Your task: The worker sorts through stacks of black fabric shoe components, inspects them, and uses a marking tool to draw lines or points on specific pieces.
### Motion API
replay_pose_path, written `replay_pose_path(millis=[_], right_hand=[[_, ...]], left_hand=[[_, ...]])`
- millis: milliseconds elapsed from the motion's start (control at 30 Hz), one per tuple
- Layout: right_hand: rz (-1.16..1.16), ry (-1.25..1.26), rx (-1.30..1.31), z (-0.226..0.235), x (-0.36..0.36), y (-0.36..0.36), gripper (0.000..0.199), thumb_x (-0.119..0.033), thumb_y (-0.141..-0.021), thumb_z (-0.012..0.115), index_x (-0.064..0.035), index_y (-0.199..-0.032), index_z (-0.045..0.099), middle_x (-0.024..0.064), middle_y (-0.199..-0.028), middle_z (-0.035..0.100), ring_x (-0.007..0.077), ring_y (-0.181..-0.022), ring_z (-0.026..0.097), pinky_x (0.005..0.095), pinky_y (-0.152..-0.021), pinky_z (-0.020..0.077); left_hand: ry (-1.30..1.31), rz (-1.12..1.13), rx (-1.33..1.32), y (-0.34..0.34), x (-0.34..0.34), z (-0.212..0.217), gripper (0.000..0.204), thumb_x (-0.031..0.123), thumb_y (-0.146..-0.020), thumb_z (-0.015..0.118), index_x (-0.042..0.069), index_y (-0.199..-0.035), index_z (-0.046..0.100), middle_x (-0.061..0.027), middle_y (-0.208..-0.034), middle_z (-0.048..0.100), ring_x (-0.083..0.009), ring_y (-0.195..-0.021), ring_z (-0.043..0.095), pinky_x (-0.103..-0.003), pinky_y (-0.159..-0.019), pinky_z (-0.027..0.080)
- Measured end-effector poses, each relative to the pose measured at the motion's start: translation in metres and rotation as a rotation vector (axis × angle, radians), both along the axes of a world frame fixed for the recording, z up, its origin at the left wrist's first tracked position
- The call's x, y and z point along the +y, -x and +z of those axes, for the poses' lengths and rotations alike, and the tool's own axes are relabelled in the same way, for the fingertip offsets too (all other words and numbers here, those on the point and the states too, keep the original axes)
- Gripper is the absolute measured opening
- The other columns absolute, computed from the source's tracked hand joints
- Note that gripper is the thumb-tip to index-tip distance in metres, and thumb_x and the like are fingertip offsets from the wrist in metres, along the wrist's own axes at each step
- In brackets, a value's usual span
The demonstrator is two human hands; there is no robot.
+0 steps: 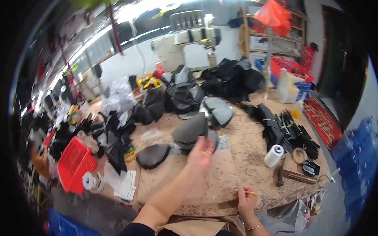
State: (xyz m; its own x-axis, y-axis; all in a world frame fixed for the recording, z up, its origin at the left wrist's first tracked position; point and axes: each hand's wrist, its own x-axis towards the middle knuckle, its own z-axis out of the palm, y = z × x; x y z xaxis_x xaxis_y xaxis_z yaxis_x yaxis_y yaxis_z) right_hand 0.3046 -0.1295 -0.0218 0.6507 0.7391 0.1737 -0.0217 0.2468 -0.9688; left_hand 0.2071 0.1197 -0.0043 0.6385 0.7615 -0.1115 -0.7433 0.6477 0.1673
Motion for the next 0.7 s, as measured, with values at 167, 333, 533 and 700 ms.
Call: replay_pose_path(millis=[167,333,533,700], right_hand=[[-0.033,0.011,0.018,0.005,-0.006,-0.007,0.009,-0.012,-0.094,0.053,-0.0048,-0.088,0.054,0.0014,-0.069,0.058,0.0068,-0.062,0.053,0.0204,-0.059,0.0432],[-0.049,-0.010,0.012,0.006,-0.007,-0.005,0.008,-0.012,-0.096,0.050,-0.0056,-0.093,0.054,0.0017,-0.070,0.058,0.0064,-0.062,0.051,0.0192,-0.058,0.0413],[0.017,-0.020,-0.017,0.008,-0.001,-0.004,0.013,-0.016,-0.098,0.047,-0.0052,-0.098,0.054,0.0022,-0.070,0.058,0.0060,-0.060,0.048,0.0193,-0.055,0.0390],[0.009,-0.040,-0.061,0.004,-0.003,-0.006,0.014,-0.015,-0.098,0.047,-0.0037,-0.099,0.054,0.0023,-0.070,0.058,0.0060,-0.061,0.048,0.0195,-0.055,0.0388]], left_hand=[[-0.604,-0.214,0.709,0.037,-0.062,0.067,0.032,0.015,-0.087,0.066,0.002,-0.114,0.057,-0.0100,-0.110,0.062,-0.0181,-0.100,0.060,-0.031,-0.086,0.050],[-1.113,1.095,1.989,0.191,0.016,0.050,0.052,0.020,-0.071,0.075,0.002,-0.116,0.056,-0.0164,-0.117,0.059,-0.0296,-0.109,0.055,-0.037,-0.092,0.044],[-0.460,0.713,1.727,0.285,0.050,-0.035,0.099,0.023,-0.060,0.086,-0.006,-0.137,0.030,-0.0210,-0.132,0.044,-0.0288,-0.123,0.043,-0.034,-0.102,0.037],[-0.525,0.658,1.576,0.249,0.025,0.016,0.096,0.014,-0.057,0.085,-0.005,-0.134,0.032,-0.0176,-0.123,0.052,-0.0264,-0.109,0.055,-0.032,-0.093,0.045]])
